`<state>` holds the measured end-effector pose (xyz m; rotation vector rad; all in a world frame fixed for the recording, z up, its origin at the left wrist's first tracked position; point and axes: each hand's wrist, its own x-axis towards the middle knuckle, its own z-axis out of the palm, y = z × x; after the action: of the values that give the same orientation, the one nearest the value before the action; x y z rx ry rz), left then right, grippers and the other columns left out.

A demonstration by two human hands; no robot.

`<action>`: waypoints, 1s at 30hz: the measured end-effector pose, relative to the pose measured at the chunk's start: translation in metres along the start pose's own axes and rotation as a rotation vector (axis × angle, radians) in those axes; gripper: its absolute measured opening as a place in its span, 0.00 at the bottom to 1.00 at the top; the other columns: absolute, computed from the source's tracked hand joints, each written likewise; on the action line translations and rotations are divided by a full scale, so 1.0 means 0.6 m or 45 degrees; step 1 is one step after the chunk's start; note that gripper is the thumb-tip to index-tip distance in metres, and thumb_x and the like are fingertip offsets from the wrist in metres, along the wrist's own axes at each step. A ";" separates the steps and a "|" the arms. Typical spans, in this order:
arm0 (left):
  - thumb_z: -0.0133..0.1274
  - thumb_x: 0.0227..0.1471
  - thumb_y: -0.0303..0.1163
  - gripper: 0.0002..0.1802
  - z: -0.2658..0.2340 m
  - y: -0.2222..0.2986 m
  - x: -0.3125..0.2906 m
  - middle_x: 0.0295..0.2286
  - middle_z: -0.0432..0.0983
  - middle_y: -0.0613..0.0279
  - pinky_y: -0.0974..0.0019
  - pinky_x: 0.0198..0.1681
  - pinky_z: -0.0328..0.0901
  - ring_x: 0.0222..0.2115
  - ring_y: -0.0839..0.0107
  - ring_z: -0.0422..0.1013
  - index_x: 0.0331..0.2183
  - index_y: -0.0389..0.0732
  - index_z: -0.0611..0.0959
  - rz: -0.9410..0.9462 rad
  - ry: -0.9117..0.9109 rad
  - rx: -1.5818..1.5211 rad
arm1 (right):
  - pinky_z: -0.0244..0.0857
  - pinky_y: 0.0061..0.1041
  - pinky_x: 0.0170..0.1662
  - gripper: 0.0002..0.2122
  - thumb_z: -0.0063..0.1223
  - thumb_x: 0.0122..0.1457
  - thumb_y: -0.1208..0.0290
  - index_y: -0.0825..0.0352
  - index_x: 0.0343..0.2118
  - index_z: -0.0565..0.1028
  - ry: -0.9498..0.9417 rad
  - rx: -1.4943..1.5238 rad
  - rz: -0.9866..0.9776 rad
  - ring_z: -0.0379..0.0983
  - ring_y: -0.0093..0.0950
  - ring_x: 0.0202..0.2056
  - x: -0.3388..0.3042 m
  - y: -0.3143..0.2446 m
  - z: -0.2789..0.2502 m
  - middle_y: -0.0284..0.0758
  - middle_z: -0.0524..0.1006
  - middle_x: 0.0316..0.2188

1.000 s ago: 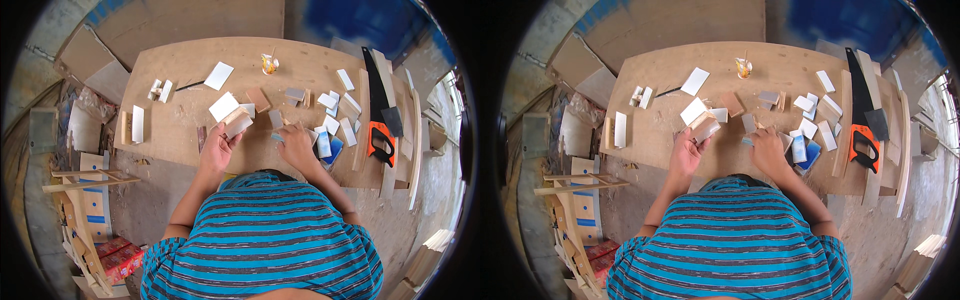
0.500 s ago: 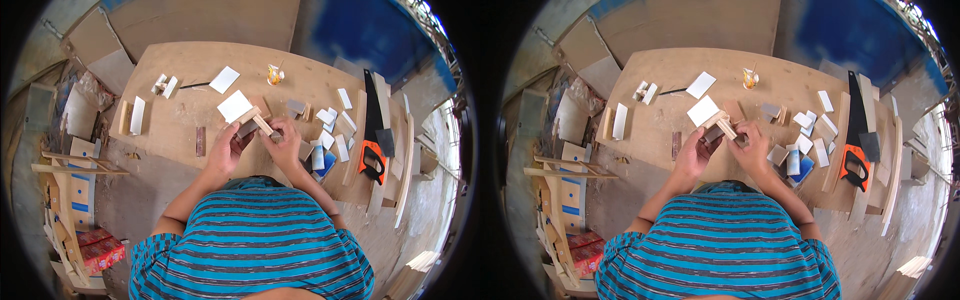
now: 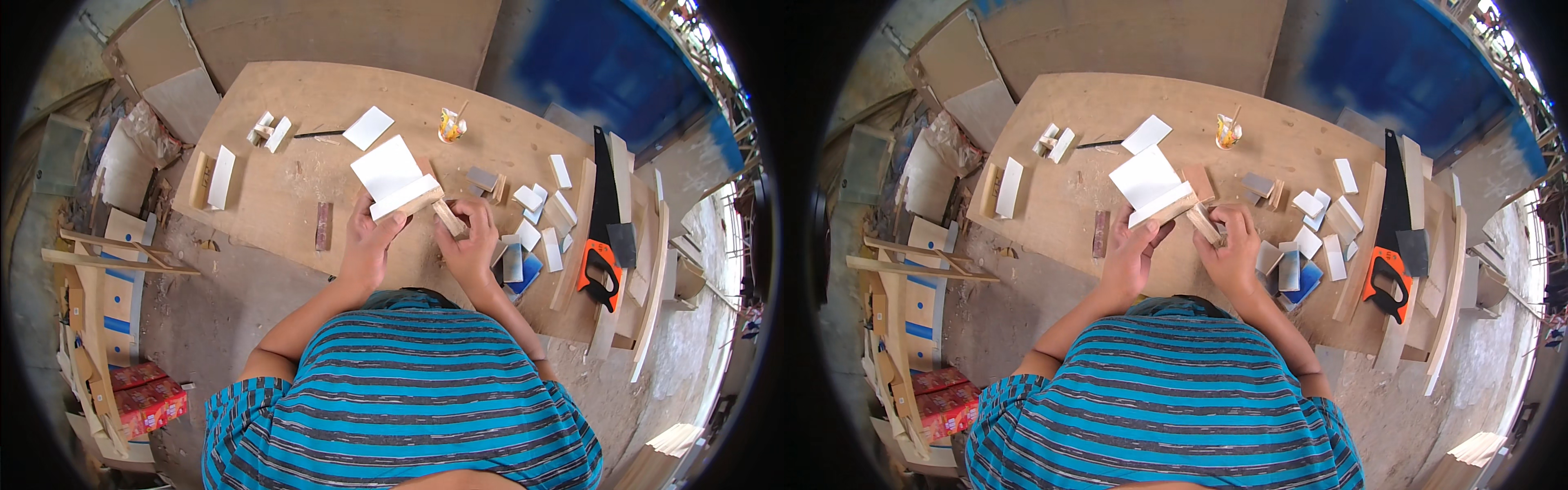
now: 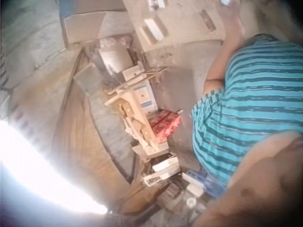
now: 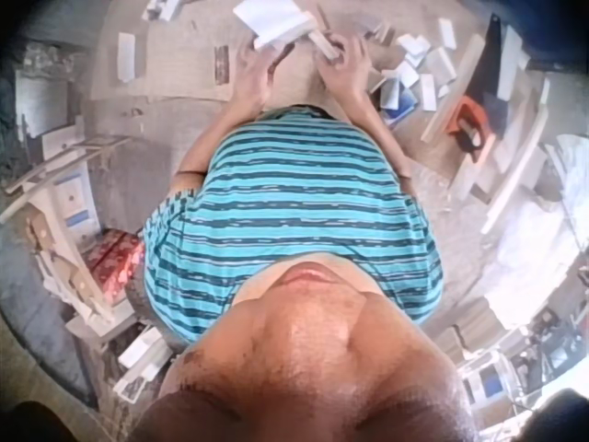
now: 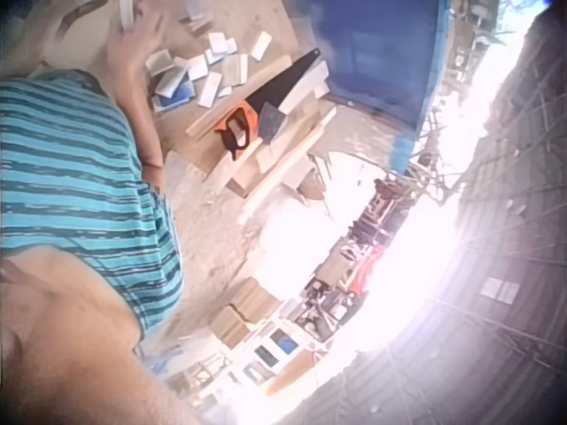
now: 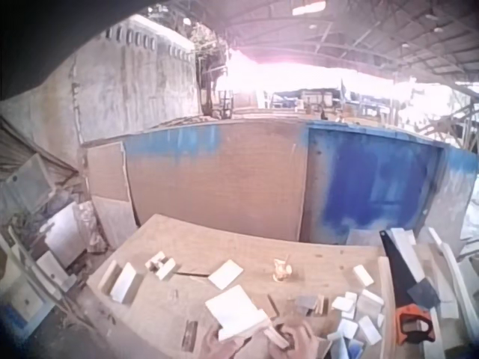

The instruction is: The person fits small wooden and plastic pieces together on a table, applies glue to the wood blocks using a stick, and attaches the pieces together by hand.

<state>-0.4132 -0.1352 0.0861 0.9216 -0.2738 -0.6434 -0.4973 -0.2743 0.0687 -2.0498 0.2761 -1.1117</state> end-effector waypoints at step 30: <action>0.71 0.34 0.37 0.48 -0.017 0.017 -0.046 0.48 0.67 0.59 0.66 0.53 0.59 0.50 0.69 0.65 0.54 0.36 0.63 0.143 -0.128 0.401 | 0.70 0.34 0.37 0.18 0.64 0.37 0.82 0.65 0.31 0.67 0.081 0.054 -0.531 0.74 0.40 0.35 0.020 -0.031 -0.044 0.38 0.70 0.32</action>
<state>-0.4259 -0.1071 0.0895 1.1675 -0.5235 -0.5519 -0.5141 -0.2819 0.0976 -2.0899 -0.1529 -1.4180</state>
